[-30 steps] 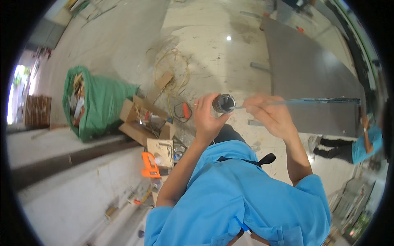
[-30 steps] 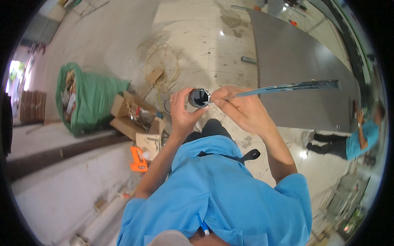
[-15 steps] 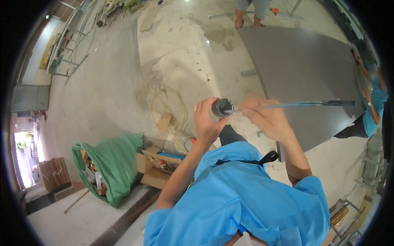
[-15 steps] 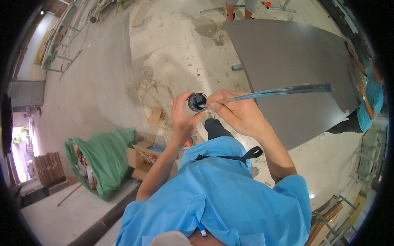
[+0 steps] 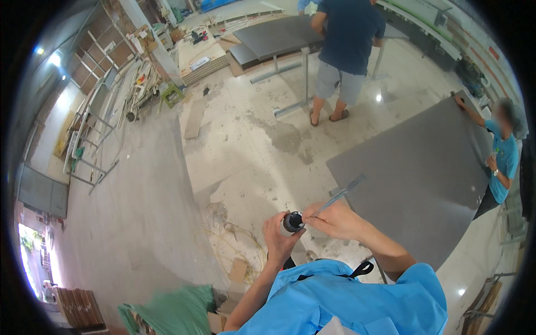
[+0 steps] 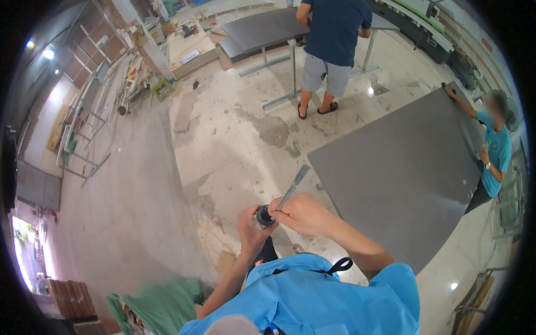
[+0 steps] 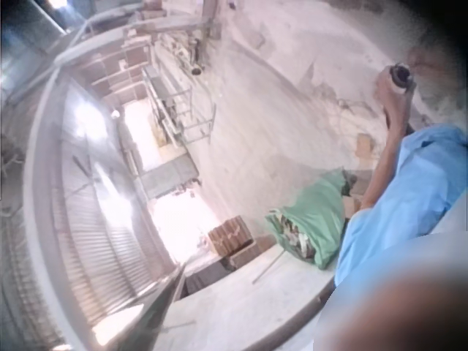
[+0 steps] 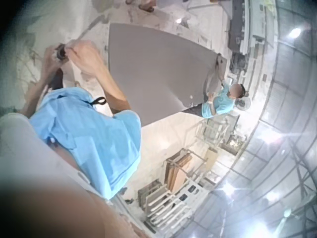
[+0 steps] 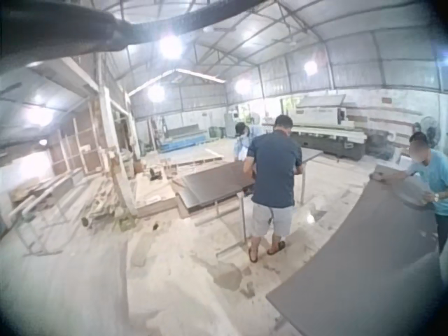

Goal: The person squats and mixes a dark substance in a small container using a metal rod. They then stand, walk to a large grey panel, and apply the substance to the panel's edge with the rod. Finally, they use a small tool to scrape or smooth the applied substance along the edge.

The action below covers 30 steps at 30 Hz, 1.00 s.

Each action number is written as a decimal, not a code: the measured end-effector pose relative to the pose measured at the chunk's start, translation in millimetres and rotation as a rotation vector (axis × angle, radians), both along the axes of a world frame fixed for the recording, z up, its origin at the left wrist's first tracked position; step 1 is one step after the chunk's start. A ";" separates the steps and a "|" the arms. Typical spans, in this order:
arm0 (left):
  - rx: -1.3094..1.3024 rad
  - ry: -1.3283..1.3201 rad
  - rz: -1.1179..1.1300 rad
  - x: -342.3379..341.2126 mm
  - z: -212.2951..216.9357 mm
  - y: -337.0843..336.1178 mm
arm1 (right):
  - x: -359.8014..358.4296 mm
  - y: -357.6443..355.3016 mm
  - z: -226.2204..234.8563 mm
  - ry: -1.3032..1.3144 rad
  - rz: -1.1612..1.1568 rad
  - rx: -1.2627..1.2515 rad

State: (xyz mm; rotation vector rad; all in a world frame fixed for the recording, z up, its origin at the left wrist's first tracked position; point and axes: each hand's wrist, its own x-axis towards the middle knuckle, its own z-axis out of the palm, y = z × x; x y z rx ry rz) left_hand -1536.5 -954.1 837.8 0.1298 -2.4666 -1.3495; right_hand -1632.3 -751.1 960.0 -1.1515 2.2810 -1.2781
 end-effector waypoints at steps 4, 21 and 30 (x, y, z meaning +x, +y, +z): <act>0.001 0.023 -0.050 -79.6 -5.9 -56.0 | -70.1 -59.6 -3.1 0.073 -0.157 -0.076; -0.019 0.059 -0.306 -441.8 5.0 -226.9 | -376.8 -210.4 -6.2 0.109 -0.402 -0.059; -0.043 0.052 -0.312 -648.0 14.3 -235.1 | -579.8 -216.7 -3.6 0.129 -0.465 -0.114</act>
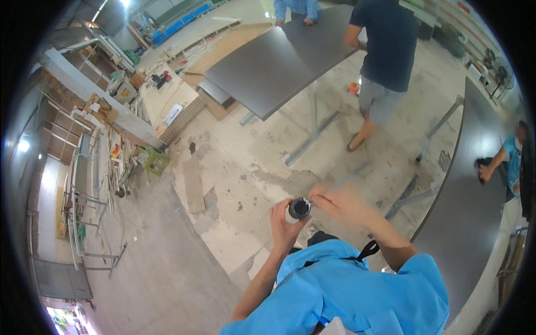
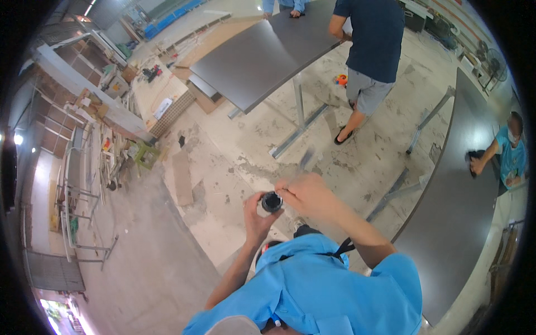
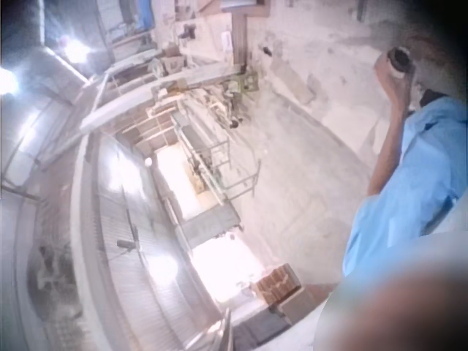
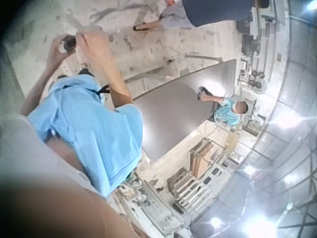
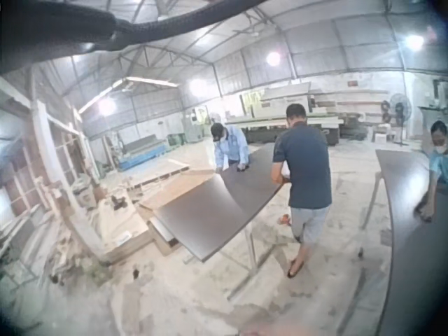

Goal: The person squats and mixes a dark substance in a small container using a metal rod. They then stand, walk to a large grey panel, and apply the substance to the panel's edge with the rod. Finally, they use a small tool to scrape or smooth the applied substance along the edge.

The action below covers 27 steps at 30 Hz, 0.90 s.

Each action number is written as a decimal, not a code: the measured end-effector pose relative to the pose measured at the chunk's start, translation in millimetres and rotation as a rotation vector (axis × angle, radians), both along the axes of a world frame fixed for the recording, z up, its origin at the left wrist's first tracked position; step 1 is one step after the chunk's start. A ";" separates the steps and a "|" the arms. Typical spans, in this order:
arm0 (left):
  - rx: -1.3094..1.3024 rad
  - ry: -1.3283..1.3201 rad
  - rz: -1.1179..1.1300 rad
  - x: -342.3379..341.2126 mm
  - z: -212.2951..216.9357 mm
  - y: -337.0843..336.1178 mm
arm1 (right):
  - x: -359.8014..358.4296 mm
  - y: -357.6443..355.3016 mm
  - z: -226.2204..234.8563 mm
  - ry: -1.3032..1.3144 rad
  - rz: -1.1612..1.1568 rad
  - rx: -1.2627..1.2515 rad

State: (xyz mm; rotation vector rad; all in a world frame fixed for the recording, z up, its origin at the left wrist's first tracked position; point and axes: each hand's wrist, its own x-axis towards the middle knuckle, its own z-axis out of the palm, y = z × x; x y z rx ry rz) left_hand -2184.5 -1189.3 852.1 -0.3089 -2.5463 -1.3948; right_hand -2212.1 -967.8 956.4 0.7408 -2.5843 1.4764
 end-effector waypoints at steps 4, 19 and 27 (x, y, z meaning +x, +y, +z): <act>0.033 -0.023 -0.035 -82.7 9.1 2.0 | -70.9 0.2 12.6 -0.120 0.017 0.146; 0.036 -0.034 -0.343 -356.1 16.3 8.7 | -260.3 -3.4 41.2 -0.193 -0.365 -0.005; 0.006 -0.024 -0.512 -441.2 32.5 60.6 | -272.6 49.1 47.4 -0.221 -0.642 -0.371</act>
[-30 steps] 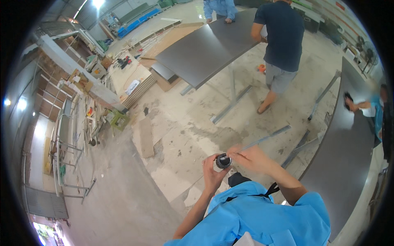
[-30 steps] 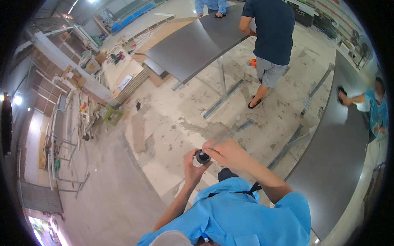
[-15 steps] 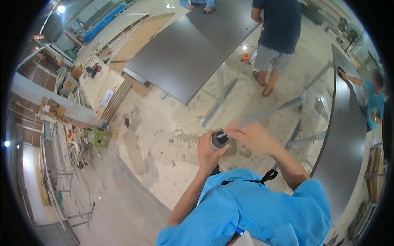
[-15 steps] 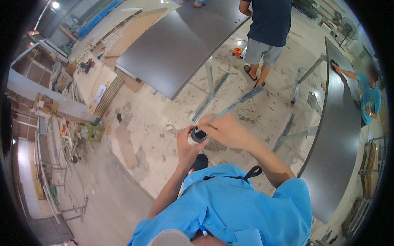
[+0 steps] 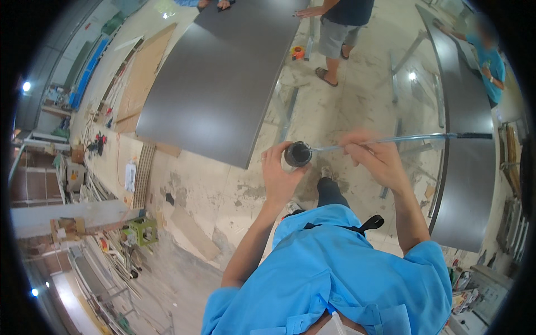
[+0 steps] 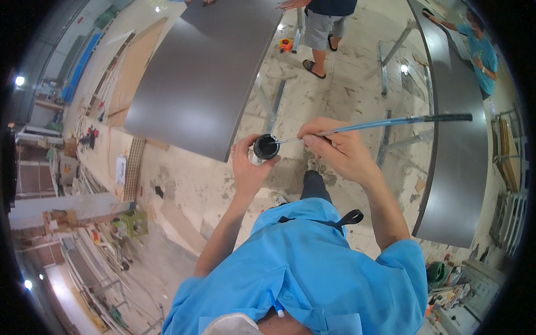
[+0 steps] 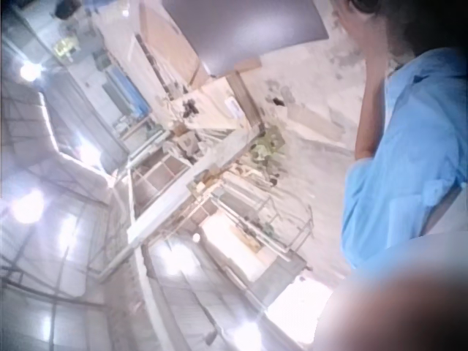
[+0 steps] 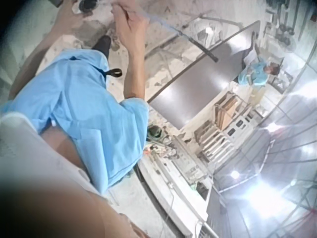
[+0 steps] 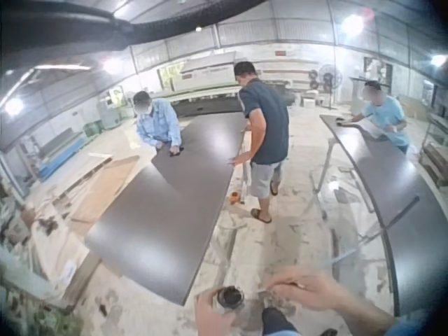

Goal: The person squats and mixes a dark substance in a small container using a metal rod. They then stand, walk to a large grey panel, and apply the substance to the panel's edge with the rod. Finally, they use a small tool to scrape or smooth the applied substance along the edge.

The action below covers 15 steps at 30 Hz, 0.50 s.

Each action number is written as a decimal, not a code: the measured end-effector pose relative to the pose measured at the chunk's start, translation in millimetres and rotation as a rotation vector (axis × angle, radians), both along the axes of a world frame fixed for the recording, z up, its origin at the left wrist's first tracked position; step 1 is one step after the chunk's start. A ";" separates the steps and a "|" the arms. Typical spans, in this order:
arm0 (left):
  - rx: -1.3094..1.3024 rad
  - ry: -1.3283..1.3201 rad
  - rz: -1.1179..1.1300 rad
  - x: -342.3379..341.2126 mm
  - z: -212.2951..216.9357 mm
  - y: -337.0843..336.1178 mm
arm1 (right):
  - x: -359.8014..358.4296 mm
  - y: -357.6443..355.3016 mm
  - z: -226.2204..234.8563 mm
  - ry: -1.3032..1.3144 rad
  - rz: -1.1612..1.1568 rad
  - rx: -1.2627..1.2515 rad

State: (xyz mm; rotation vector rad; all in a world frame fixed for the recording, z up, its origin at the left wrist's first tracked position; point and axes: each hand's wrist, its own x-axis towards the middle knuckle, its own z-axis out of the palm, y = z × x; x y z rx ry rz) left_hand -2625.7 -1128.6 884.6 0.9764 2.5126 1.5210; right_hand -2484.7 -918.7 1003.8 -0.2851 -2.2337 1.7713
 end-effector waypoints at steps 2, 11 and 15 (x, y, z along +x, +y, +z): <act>0.026 0.006 -0.026 -14.8 -0.3 23.2 | -5.6 19.8 -1.3 0.005 -0.006 0.007; 0.060 -0.013 -0.116 -61.2 -12.0 152.8 | -24.5 140.8 -8.6 -0.044 0.003 -0.019; 0.038 -0.028 -0.127 -72.5 -16.2 206.0 | -26.7 198.1 -3.3 -0.053 -0.045 -0.016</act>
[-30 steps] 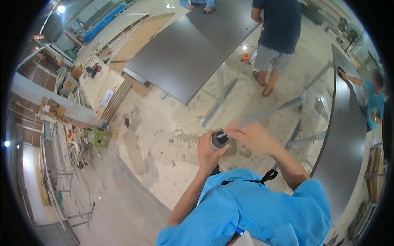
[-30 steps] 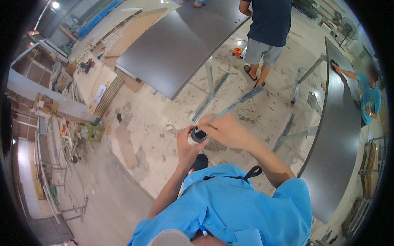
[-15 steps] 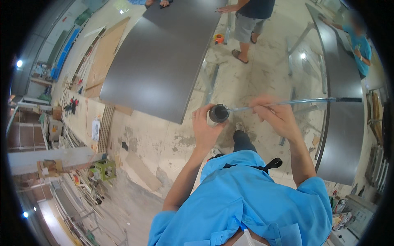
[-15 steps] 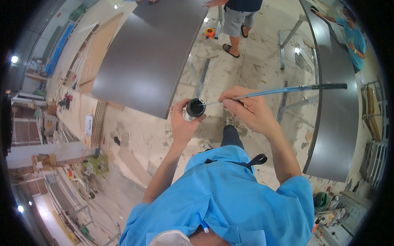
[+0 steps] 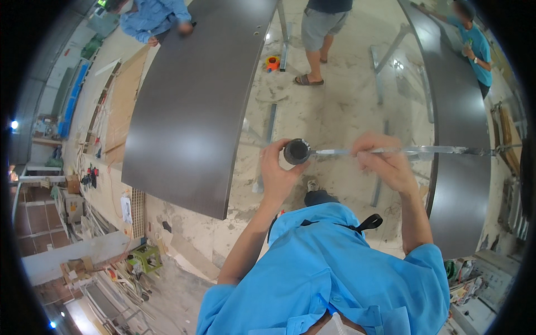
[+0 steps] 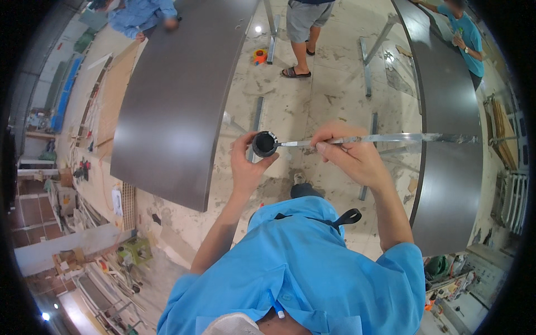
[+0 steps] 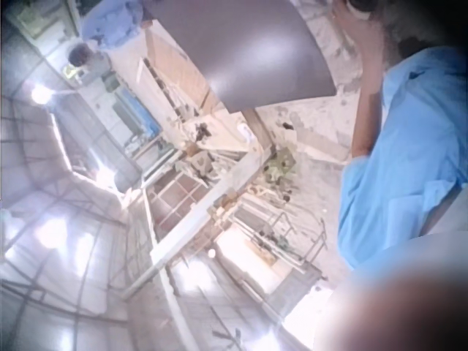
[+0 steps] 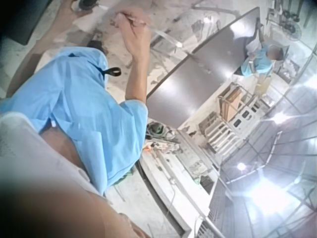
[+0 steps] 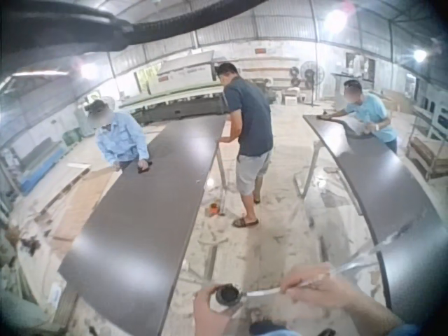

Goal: The person squats and mixes a dark substance in a small container using a metal rod. They then stand, walk to a large grey panel, and apply the substance to the panel's edge with the rod. Finally, they use a small tool to scrape or smooth the applied substance along the edge.

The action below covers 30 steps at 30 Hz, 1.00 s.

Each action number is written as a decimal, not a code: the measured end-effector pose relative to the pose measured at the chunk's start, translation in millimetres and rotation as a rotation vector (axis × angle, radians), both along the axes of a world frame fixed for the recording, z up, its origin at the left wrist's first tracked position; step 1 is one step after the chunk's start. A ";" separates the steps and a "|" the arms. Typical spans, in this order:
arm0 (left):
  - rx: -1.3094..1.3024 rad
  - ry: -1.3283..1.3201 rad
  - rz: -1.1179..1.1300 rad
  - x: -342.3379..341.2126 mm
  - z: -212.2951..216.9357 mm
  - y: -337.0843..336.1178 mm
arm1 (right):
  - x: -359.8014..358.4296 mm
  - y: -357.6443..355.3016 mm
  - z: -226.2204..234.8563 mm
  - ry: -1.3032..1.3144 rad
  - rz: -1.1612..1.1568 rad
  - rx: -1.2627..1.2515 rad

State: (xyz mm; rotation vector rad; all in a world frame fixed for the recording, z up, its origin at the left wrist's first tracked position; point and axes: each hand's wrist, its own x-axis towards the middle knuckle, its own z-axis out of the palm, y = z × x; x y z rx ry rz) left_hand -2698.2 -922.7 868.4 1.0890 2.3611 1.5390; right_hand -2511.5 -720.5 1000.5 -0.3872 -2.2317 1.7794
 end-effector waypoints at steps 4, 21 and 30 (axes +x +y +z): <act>0.021 -0.033 -0.039 -4.5 -1.0 48.4 | -13.1 35.3 -7.3 -0.004 -0.033 0.025; 0.052 -0.105 -0.253 -56.6 -11.1 121.3 | -27.4 60.4 -13.3 -0.044 -0.332 -0.070; 0.108 -0.039 -0.290 -72.8 -23.6 126.7 | -29.4 47.0 -21.0 0.040 -0.445 -0.013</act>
